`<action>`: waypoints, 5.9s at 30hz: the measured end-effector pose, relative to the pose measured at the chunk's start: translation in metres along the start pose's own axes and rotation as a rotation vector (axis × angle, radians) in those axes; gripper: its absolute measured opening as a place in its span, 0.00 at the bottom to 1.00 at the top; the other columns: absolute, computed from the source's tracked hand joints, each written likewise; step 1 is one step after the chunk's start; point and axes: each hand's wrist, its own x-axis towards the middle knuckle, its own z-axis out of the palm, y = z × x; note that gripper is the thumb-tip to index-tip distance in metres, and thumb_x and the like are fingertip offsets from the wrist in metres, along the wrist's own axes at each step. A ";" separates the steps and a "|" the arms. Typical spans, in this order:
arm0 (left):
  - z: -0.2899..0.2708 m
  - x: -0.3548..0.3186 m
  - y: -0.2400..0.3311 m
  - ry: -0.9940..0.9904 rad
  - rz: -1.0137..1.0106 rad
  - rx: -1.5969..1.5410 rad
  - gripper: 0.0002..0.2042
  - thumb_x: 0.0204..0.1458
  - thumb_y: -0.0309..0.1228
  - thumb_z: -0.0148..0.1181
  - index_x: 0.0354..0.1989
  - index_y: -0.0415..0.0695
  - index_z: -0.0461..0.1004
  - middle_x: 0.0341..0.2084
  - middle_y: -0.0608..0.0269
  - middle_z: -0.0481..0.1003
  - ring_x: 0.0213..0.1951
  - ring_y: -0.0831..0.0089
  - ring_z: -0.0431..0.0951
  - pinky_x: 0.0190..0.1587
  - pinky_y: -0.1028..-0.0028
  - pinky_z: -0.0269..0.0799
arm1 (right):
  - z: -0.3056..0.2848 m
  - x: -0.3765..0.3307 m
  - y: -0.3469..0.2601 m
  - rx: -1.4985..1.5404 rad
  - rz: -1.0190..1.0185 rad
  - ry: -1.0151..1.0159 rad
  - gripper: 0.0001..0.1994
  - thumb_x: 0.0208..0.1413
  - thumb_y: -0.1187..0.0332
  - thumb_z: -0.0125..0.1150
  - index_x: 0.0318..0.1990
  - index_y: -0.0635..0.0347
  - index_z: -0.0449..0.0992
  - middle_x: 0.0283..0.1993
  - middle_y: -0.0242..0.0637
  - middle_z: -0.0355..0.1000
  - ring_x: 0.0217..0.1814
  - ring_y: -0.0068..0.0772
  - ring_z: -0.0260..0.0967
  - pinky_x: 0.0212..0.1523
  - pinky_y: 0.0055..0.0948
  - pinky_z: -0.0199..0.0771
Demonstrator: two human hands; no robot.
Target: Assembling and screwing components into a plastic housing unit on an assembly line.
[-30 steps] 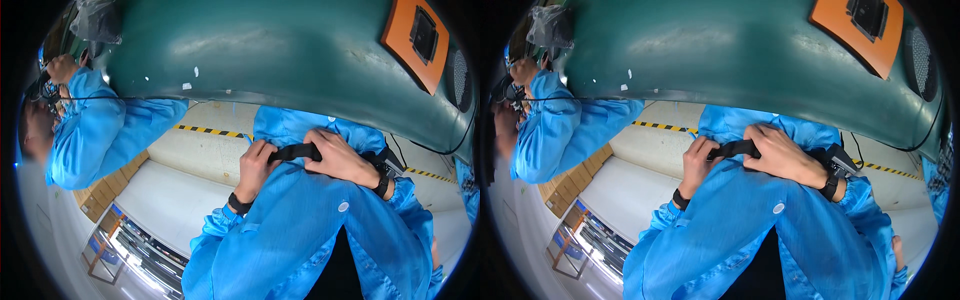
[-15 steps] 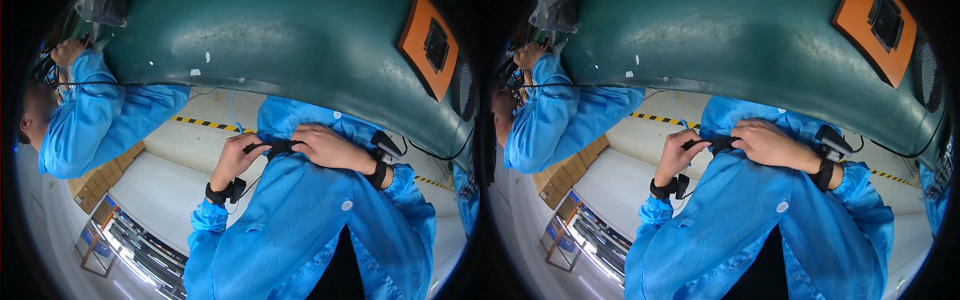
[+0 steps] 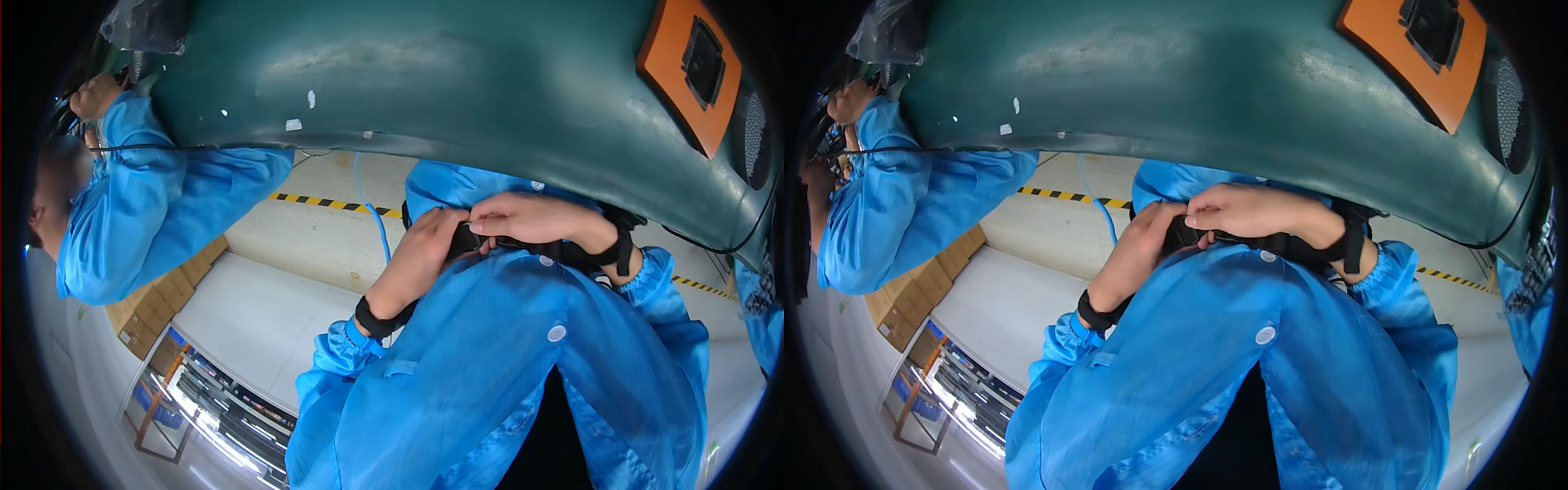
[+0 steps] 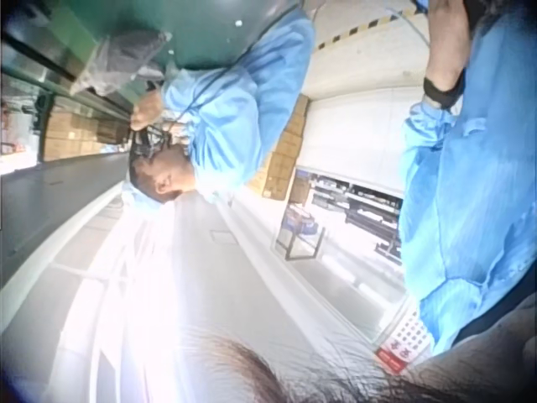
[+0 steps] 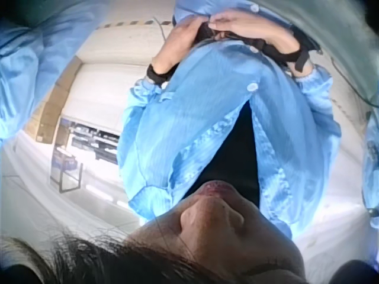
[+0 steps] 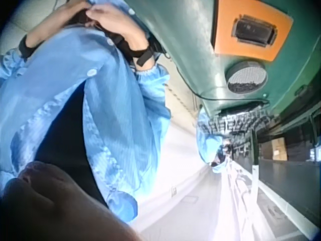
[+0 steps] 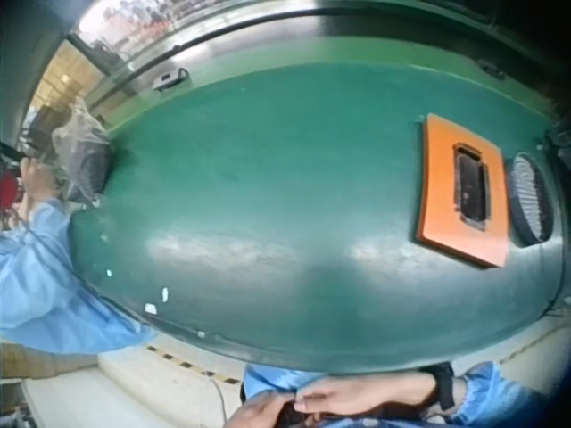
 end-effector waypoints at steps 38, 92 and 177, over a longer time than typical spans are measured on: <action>0.029 0.042 0.021 -0.335 -0.016 -0.309 0.21 0.51 0.24 0.76 0.56 0.41 0.80 0.40 0.58 0.76 0.41 0.61 0.80 0.42 0.66 0.77 | 0.058 -0.108 0.040 -0.284 -0.238 0.638 0.19 0.65 0.62 0.69 0.56 0.62 0.71 0.49 0.53 0.71 0.51 0.58 0.76 0.51 0.47 0.76; 0.032 0.032 0.020 -0.346 -0.186 -0.411 0.20 0.52 0.28 0.78 0.53 0.44 0.82 0.29 0.65 0.78 0.26 0.78 0.66 0.30 0.72 0.65 | 0.047 -0.110 0.044 -0.197 -0.180 0.352 0.19 0.75 0.61 0.54 0.65 0.61 0.64 0.61 0.55 0.67 0.63 0.61 0.71 0.63 0.49 0.71; -0.005 0.010 0.006 0.173 -0.087 0.003 0.13 0.56 0.32 0.73 0.44 0.41 0.79 0.28 0.56 0.79 0.36 0.55 0.84 0.36 0.62 0.80 | 0.007 -0.050 0.026 0.511 0.055 0.521 0.14 0.62 0.56 0.73 0.31 0.54 0.80 0.21 0.20 0.59 0.23 0.16 0.49 0.26 0.26 0.43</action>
